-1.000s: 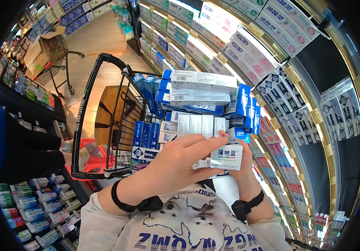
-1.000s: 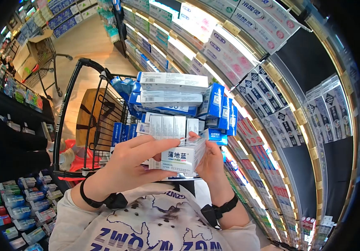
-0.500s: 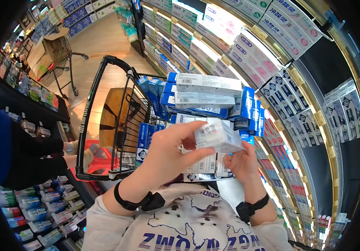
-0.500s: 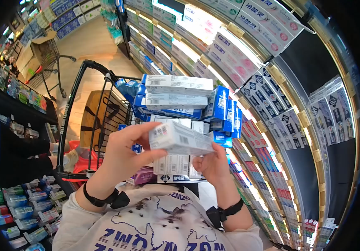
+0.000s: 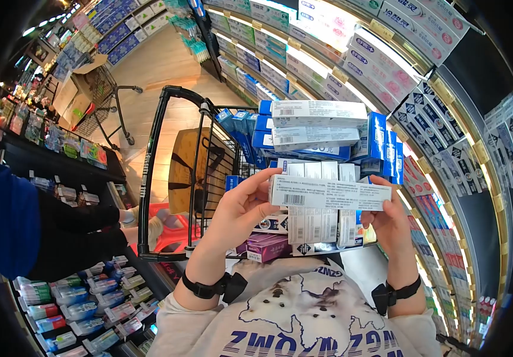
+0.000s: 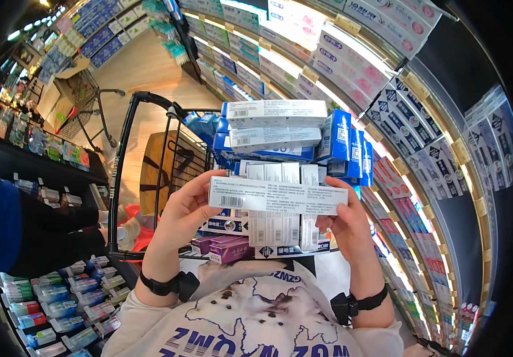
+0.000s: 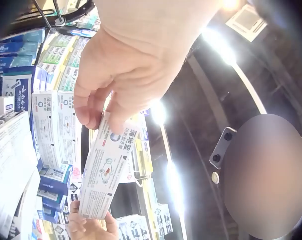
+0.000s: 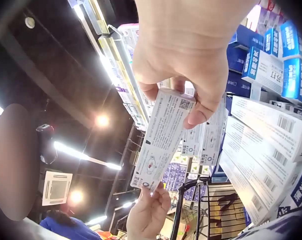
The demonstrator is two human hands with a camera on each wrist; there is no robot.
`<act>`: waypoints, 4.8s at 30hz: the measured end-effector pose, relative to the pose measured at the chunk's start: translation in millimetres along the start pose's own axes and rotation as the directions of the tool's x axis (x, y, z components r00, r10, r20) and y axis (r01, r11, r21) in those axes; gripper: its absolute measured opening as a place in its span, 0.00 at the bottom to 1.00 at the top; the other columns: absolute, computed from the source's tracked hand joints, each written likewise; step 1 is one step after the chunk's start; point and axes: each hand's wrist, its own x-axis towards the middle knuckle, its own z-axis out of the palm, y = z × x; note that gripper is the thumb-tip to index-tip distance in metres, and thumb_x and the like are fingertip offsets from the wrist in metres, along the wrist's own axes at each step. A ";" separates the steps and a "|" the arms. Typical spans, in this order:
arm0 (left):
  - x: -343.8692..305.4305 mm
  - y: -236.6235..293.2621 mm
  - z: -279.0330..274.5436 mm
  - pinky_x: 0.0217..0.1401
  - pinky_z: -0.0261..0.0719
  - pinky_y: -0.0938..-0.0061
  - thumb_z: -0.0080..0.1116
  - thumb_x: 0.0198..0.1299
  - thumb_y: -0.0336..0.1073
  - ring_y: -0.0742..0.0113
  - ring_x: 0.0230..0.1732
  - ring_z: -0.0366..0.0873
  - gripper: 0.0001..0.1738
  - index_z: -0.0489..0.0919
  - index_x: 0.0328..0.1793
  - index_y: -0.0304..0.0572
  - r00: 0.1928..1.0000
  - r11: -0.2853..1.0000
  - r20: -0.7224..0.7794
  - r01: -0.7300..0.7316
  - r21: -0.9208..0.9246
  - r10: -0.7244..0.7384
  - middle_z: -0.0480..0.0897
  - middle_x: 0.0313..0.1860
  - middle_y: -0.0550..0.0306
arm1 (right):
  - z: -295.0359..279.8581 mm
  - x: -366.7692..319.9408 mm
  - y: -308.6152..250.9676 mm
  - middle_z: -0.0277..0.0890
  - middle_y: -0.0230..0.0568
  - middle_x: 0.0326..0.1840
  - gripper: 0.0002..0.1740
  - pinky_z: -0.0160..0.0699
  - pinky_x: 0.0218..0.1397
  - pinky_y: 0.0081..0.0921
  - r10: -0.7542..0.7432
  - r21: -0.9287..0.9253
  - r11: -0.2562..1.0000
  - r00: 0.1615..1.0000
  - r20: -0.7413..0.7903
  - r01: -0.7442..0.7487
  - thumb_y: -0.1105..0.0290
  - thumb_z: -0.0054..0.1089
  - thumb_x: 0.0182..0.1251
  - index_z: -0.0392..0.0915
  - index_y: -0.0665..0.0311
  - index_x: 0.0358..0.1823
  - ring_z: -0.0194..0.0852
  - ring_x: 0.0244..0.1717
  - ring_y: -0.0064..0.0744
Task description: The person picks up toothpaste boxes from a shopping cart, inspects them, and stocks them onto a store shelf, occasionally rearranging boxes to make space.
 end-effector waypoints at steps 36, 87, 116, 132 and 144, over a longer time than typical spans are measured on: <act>25.8 -22.5 68.7 0.45 0.85 0.68 0.75 0.50 0.38 0.57 0.48 0.82 0.44 0.60 0.65 0.23 0.947 0.898 0.118 0.235 0.373 -0.298 0.76 0.54 0.40 | 44.5 3.2 12.7 0.67 0.52 0.63 0.46 0.79 0.47 0.29 0.192 -0.588 0.795 0.981 0.017 -0.145 0.60 0.65 0.65 0.47 0.70 0.75 0.77 0.49 0.34; -42.9 -95.3 -90.6 0.54 0.77 0.63 0.71 0.35 0.28 0.53 0.54 0.74 0.28 0.77 0.49 0.45 0.987 0.023 -0.019 0.023 0.999 -0.160 0.75 0.47 0.54 | 62.0 9.4 27.9 0.73 0.51 0.54 0.18 0.73 0.59 0.41 0.045 -0.799 0.251 0.818 0.574 0.547 0.72 0.58 0.65 0.74 0.66 0.57 0.72 0.55 0.52; -75.3 48.6 -79.1 0.48 0.75 0.67 0.72 0.30 0.33 0.54 0.45 0.74 0.28 0.81 0.45 0.40 0.993 0.423 -0.102 0.070 0.904 0.054 0.77 0.37 0.54 | 49.6 1.3 25.6 0.70 0.53 0.58 0.25 0.74 0.58 0.39 0.063 -0.812 0.326 0.846 0.529 0.484 0.74 0.59 0.64 0.69 0.65 0.63 0.72 0.55 0.52; -57.4 28.4 -50.6 0.59 0.72 0.68 0.68 0.32 0.26 0.57 0.51 0.75 0.35 0.80 0.56 0.43 0.985 0.650 0.029 -0.133 0.748 0.168 0.76 0.53 0.52 | 59.9 -7.8 7.4 0.67 0.45 0.65 0.34 0.76 0.57 0.30 -0.208 -0.671 0.579 0.880 0.428 0.464 0.81 0.69 0.53 0.70 0.61 0.64 0.71 0.62 0.42; -54.9 23.2 -48.2 0.59 0.73 0.71 0.69 0.35 0.24 0.60 0.55 0.76 0.35 0.79 0.58 0.41 0.992 0.766 -0.025 -0.081 0.638 0.127 0.75 0.53 0.52 | 55.3 -8.0 7.9 0.66 0.46 0.65 0.35 0.77 0.58 0.31 -0.225 -0.661 0.586 0.878 0.422 0.468 0.81 0.68 0.54 0.69 0.62 0.65 0.70 0.63 0.43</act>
